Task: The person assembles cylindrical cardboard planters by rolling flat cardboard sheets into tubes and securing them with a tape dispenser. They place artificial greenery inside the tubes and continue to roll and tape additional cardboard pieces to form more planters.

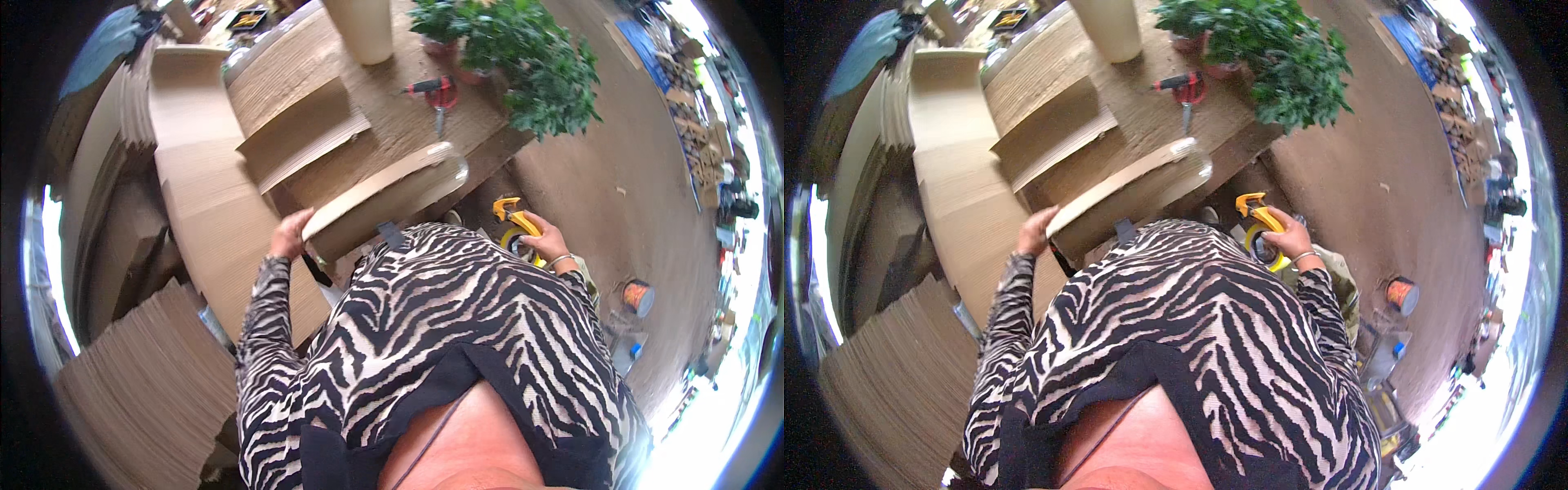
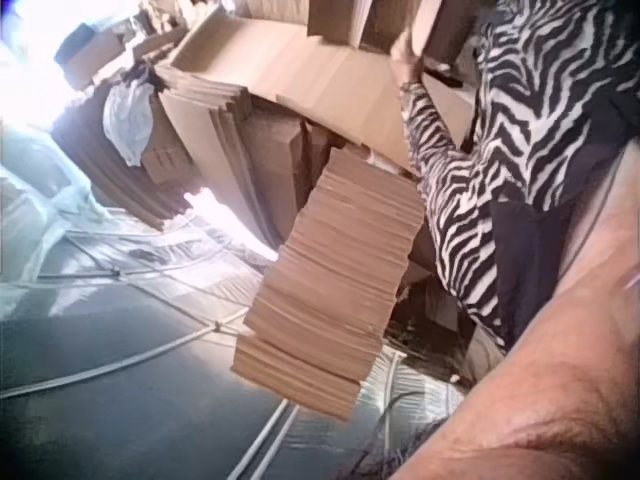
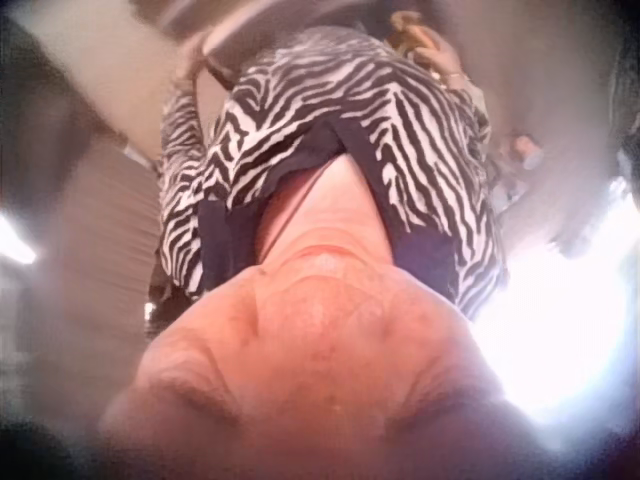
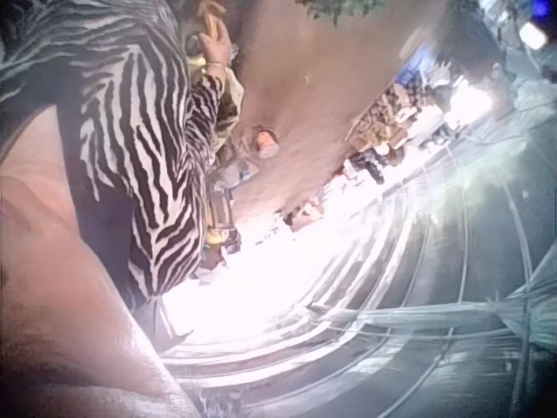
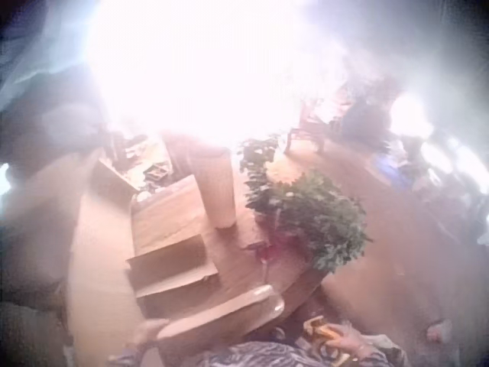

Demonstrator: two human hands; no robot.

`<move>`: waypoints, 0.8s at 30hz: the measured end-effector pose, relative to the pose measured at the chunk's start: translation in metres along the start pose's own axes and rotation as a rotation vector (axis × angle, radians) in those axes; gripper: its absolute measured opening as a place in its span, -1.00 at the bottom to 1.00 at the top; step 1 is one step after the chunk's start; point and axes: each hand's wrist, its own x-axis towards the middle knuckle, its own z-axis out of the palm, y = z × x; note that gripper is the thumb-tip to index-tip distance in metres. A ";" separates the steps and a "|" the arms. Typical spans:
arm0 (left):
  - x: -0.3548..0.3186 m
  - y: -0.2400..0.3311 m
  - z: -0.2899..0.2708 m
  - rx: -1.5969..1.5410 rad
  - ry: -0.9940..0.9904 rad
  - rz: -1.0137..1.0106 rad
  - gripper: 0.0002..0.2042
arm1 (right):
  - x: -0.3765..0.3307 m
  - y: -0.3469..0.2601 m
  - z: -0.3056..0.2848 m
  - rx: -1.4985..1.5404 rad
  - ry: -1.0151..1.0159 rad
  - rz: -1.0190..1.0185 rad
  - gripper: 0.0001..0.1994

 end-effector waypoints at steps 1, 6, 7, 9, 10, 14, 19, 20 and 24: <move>0.026 0.023 -0.026 0.150 -0.012 0.110 -0.56 | -0.003 -0.009 -0.001 0.031 -0.003 0.019 -0.31; 0.134 0.160 -0.082 0.212 0.141 0.402 -0.74 | 0.005 -0.025 0.003 0.120 0.070 -0.068 -0.29; 0.149 0.169 -0.078 0.144 0.185 0.405 -0.76 | 0.005 -0.040 0.007 0.118 0.081 -0.075 -0.29; 0.177 0.197 -0.066 -0.039 0.236 0.407 -0.77 | 0.010 -0.037 0.002 0.204 0.084 -0.171 -0.31; 0.187 0.211 -0.063 -0.013 0.248 0.372 -0.77 | 0.011 -0.037 0.001 0.185 0.100 -0.227 -0.32; 0.216 0.248 -0.050 0.125 0.311 0.262 -0.79 | 0.014 -0.058 -0.003 0.161 0.111 -0.319 -0.31; 0.187 0.295 -0.052 0.255 0.349 0.180 -0.78 | 0.026 -0.084 -0.012 0.082 0.134 -0.425 -0.34; 0.180 0.299 -0.047 0.255 0.369 0.183 -0.77 | 0.036 -0.081 -0.015 0.087 0.117 -0.480 -0.31; 0.152 0.305 -0.035 0.225 0.452 0.200 -0.80 | 0.067 -0.112 -0.019 0.285 0.015 -0.635 -0.31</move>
